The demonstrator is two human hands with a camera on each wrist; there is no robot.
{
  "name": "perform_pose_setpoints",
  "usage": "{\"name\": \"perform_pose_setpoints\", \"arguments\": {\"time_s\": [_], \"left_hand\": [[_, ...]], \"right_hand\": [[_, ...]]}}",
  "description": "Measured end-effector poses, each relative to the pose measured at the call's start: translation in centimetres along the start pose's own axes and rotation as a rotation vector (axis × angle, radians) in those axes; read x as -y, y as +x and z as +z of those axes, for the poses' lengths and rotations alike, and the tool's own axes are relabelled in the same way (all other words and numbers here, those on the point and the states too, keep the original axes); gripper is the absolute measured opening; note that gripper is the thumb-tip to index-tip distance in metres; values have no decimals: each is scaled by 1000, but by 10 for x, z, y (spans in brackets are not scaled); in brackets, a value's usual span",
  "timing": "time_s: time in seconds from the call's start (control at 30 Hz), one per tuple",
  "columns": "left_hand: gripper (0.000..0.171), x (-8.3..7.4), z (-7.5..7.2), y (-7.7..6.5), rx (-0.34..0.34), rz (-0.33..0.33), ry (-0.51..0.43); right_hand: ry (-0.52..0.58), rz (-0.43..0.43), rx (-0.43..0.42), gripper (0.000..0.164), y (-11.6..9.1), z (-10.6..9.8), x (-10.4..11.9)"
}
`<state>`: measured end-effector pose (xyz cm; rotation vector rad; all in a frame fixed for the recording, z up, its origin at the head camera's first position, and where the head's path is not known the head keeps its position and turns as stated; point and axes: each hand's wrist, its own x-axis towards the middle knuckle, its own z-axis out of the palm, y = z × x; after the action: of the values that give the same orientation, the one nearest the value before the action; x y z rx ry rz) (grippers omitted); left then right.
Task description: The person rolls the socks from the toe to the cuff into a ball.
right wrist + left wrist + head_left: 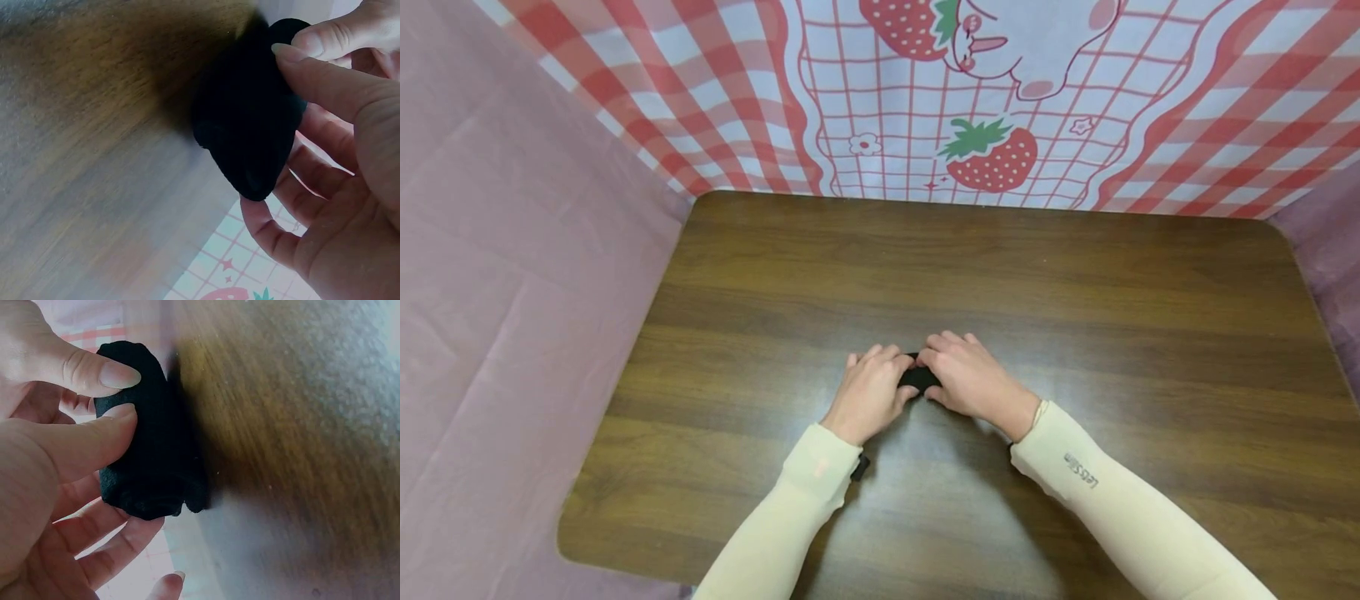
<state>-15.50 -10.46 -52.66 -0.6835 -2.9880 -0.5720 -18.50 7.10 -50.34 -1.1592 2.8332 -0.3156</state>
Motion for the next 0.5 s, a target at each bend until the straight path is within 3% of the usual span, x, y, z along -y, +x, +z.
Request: {"name": "perform_pose_setpoints", "arguments": {"time_s": [0.5], "left_hand": [[30, 1, -1, 2, 17, -14, -24]], "right_hand": [[25, -13, 5, 27, 0, 0, -5]]}}
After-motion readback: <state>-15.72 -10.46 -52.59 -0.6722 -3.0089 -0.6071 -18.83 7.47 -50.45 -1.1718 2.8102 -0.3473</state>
